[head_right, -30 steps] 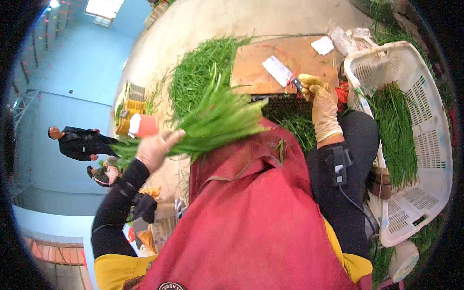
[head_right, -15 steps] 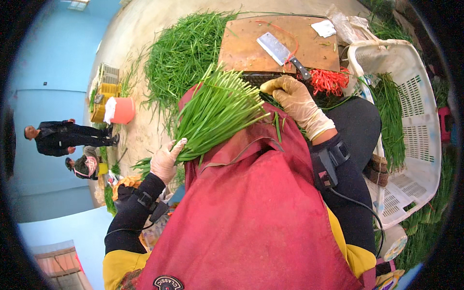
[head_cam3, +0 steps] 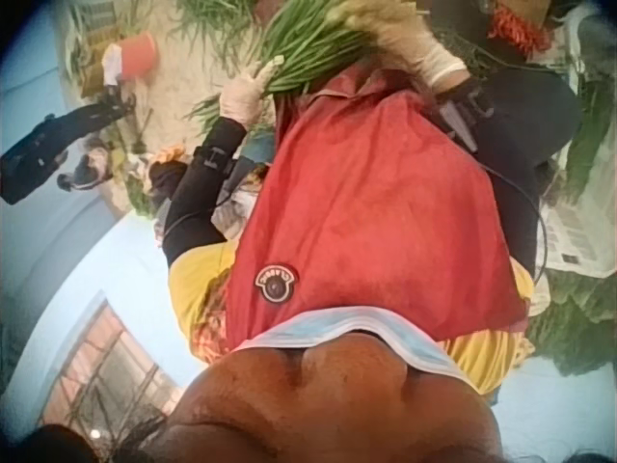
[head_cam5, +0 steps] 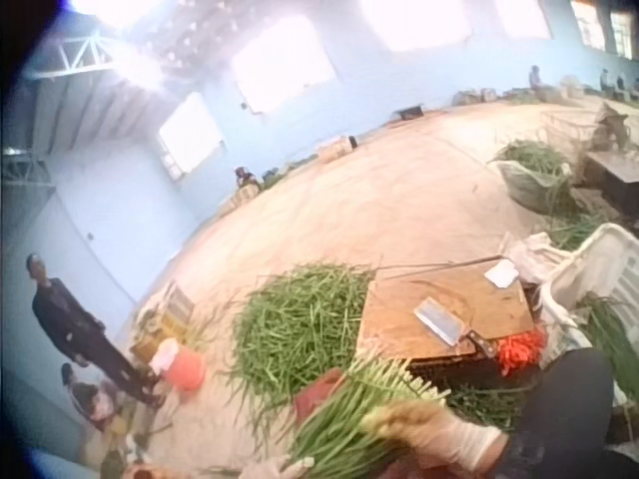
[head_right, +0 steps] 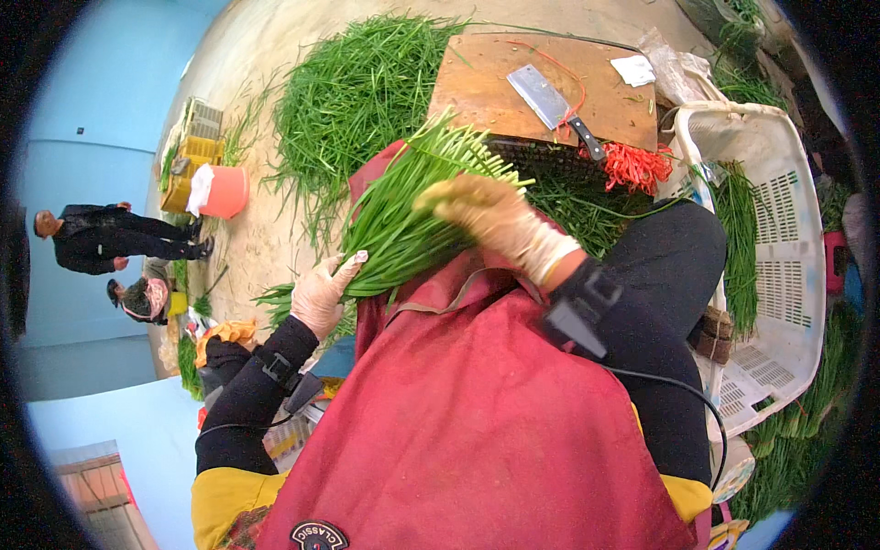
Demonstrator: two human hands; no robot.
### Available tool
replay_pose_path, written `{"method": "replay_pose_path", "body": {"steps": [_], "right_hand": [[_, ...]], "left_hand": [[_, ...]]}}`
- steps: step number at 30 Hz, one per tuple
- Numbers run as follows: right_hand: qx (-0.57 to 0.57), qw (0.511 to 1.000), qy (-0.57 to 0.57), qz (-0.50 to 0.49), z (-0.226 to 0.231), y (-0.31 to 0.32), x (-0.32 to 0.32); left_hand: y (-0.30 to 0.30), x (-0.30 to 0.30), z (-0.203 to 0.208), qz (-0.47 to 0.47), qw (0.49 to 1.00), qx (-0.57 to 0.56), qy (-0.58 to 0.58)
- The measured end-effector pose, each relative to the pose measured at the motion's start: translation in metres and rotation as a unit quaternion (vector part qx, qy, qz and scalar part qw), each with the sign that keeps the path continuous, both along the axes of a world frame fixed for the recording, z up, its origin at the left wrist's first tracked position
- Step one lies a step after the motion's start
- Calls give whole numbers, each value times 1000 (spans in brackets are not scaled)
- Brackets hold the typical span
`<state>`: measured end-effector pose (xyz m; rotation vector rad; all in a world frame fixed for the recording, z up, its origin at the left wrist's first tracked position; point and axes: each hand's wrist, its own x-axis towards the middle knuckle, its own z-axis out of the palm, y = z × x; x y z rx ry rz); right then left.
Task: The person picks up a bunch of green vegetation from a basket, removes a few leaves by hand, and then places the bunch on a wooden board to trim the ends with a large knife before returning the trimmed bunch to the basket.
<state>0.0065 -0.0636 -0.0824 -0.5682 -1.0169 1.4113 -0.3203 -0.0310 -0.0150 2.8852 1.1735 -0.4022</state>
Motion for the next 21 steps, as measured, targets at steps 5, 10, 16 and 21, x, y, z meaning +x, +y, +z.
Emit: {"method": "replay_pose_path", "body": {"steps": [5,10,16,21], "right_hand": [[-208,942,133,-228,-19,-7,94],[-350,882,-158,-275,-42,-33,174],[37,763,-592,-256,-29,-8,126],[-146,707,-691,-48,9,29,42]], "left_hand": [[5,-6,-6,-17,1000,11,-15],[10,-9,-8,-37,999,18,-36],[13,-4,-6,-61,997,42,-36],[12,-1,-4,-48,998,29,-36]]}}
